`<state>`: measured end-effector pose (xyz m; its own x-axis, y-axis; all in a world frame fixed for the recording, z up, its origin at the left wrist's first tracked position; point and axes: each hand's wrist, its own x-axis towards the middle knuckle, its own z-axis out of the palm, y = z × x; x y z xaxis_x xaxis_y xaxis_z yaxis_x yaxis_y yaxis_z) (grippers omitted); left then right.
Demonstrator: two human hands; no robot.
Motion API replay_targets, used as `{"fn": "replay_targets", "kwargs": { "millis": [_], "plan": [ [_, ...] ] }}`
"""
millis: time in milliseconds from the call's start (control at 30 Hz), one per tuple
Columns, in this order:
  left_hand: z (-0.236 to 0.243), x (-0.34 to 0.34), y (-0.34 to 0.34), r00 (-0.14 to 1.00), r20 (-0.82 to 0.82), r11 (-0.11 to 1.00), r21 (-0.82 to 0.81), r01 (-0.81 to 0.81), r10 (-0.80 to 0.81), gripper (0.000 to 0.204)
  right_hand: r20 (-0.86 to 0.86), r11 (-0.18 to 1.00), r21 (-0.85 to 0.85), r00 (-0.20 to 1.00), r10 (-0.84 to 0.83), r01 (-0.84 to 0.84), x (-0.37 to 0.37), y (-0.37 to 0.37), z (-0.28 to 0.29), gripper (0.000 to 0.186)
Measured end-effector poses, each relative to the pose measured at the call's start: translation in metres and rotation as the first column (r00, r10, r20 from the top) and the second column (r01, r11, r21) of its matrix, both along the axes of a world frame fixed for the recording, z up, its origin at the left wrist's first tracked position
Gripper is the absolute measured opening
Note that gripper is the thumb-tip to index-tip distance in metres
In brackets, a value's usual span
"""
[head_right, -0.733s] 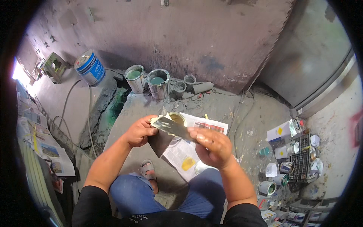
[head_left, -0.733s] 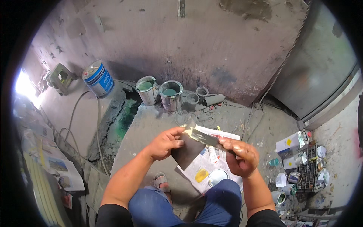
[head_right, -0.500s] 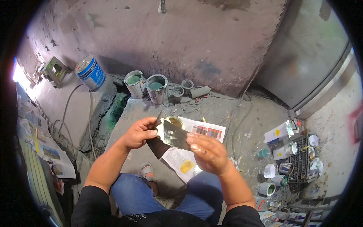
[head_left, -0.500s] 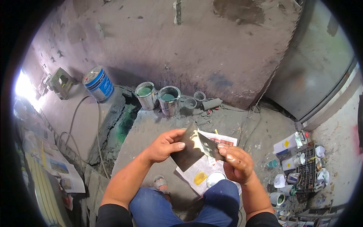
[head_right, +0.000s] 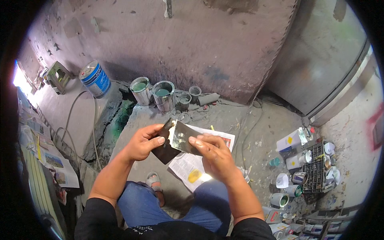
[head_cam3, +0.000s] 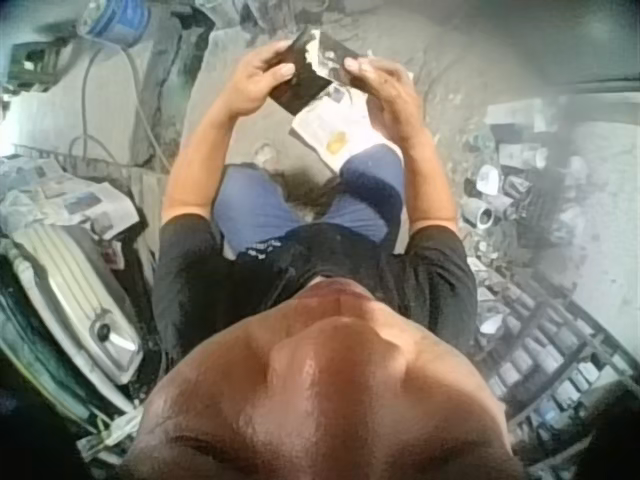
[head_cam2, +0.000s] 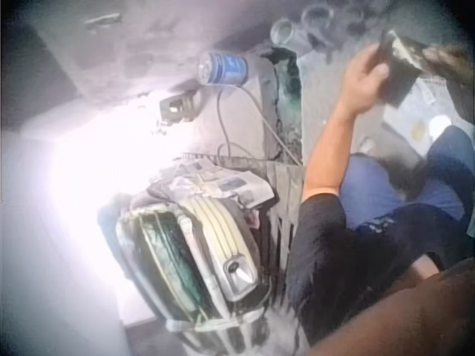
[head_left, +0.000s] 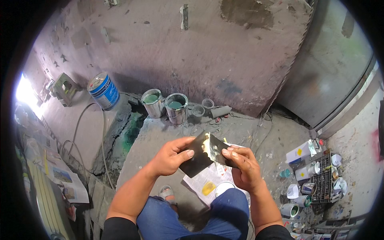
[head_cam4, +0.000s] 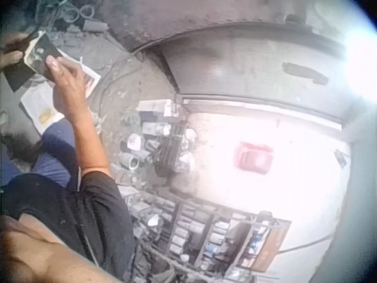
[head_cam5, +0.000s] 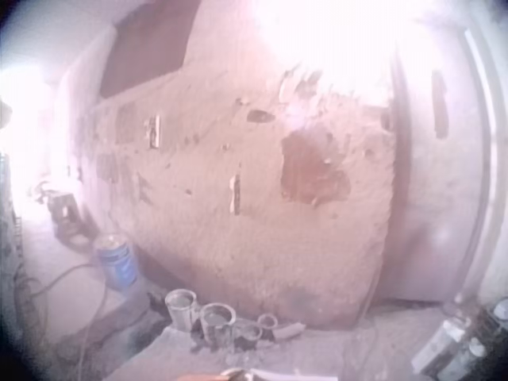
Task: The person scoops a beige paste from a can onto a metal putty knife, then uses a second knife to spread and smooth the paste across the first blade. The person repeatedly transfers and spreads the paste between the two knives while sitting on the floor.
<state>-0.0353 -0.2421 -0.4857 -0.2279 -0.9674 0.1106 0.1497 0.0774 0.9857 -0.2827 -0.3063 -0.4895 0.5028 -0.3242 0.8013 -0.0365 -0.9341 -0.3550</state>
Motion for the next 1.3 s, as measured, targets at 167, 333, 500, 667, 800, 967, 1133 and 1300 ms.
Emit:
{"fn": "replay_targets", "kwargs": {
  "millis": [167, 333, 500, 667, 800, 967, 1133, 1300],
  "plan": [
    [0.014, -0.010, 0.006, 0.972, 0.183, 0.984, -0.122, -0.128, 0.149, 0.034, -0.021, 0.998, -0.051, 0.999, -0.040, 0.039, -0.001, -0.008, 0.003, 0.064],
    [0.020, -0.021, 0.011, 0.920, 0.276, 0.944, -0.253, -0.209, 0.278, 0.032, -0.026, 0.997, -0.050, 0.998, -0.062, 0.061, -0.005, -0.012, 0.001, 0.063],
    [0.022, -0.034, 0.015, 0.891, 0.296, 0.911, -0.335, -0.242, 0.345, 0.030, -0.004, 0.992, -0.070, 0.994, -0.106, 0.105, -0.011, -0.011, 0.002, 0.065],
    [0.017, -0.043, 0.011, 0.922, 0.216, 0.919, -0.307, -0.247, 0.320, 0.028, -0.002, 0.990, -0.072, 0.993, -0.121, 0.120, -0.018, -0.018, -0.005, 0.067],
    [0.008, -0.049, 0.005, 0.972, -0.034, 0.935, -0.268, -0.233, 0.232, 0.032, 0.020, 0.987, 0.037, 0.988, -0.155, 0.154, -0.025, -0.029, -0.025, 0.069],
    [0.004, -0.065, 0.001, 0.903, -0.264, 0.872, -0.274, -0.406, 0.338, 0.034, 0.535, 0.666, 0.703, 0.802, -0.266, -0.249, -0.039, -0.015, -0.018, 0.063],
    [-0.004, -0.079, 0.000, 0.841, -0.351, 0.793, -0.317, -0.520, 0.411, 0.033, 0.684, 0.360, 0.715, 0.707, -0.182, -0.599, -0.043, 0.006, -0.007, 0.069],
    [-0.010, -0.091, 0.005, 0.895, -0.317, 0.822, -0.380, -0.424, 0.315, 0.039, 0.588, 0.300, 0.782, 0.807, -0.064, -0.546, -0.034, 0.004, -0.019, 0.065]
  ]
}}
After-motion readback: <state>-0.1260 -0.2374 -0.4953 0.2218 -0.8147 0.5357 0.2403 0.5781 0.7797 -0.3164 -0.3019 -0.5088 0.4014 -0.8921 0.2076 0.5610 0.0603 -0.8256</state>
